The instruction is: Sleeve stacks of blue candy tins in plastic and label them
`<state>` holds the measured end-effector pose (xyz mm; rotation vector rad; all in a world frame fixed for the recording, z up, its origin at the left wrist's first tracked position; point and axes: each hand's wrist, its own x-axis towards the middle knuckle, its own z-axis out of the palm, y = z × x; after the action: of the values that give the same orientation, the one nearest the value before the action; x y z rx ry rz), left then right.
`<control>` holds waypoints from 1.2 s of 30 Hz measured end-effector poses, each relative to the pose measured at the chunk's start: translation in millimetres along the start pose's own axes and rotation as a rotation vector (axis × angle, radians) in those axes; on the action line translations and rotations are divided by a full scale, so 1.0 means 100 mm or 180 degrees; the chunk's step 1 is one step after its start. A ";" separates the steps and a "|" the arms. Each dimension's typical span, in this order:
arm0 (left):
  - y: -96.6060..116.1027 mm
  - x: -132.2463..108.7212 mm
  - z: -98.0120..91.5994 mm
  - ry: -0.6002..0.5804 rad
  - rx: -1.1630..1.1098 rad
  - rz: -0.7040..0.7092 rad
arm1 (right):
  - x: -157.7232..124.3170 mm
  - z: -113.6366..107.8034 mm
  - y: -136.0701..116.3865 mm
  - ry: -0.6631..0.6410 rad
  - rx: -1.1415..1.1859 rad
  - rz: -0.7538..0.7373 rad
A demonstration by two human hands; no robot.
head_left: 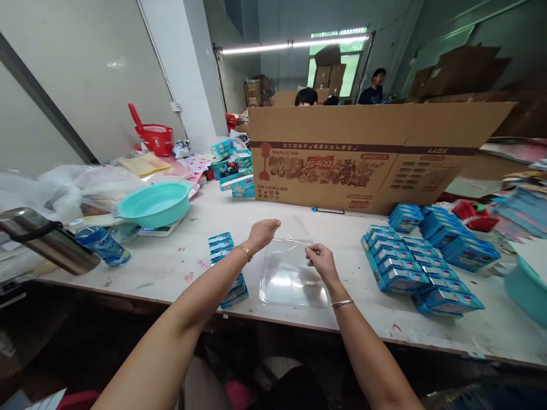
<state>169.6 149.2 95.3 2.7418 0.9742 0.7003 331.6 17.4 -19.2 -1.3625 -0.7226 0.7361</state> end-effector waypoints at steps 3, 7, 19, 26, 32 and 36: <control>-0.05 0.03 0.06 0.0108 0.0094 0.0213 | 0.05 0.00 0.05 0.0024 -0.0109 0.0110; -0.10 -0.04 0.02 0.0243 0.0259 0.1039 | 0.09 -0.09 0.01 -0.0359 -0.0090 0.0304; -0.35 -0.59 -0.81 0.0421 -0.1691 -0.0237 | -0.82 -0.15 -0.03 -0.0968 0.1543 0.1026; -0.38 -1.20 -1.09 0.0900 -0.2276 -0.0344 | -1.06 0.27 -0.13 -0.0469 0.0542 0.0747; -0.30 -1.56 -1.25 0.1743 -0.2623 -0.0468 | -1.18 0.28 -0.17 -0.0991 0.0431 0.0649; -0.28 -1.69 -1.26 0.2124 -0.2527 -0.0549 | -1.35 0.31 -0.18 -0.0589 -0.0953 -0.0195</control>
<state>-20.7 62.7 134.7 1.7321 0.7632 1.5975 228.1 -75.0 -2.3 -1.5469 -1.0496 0.7320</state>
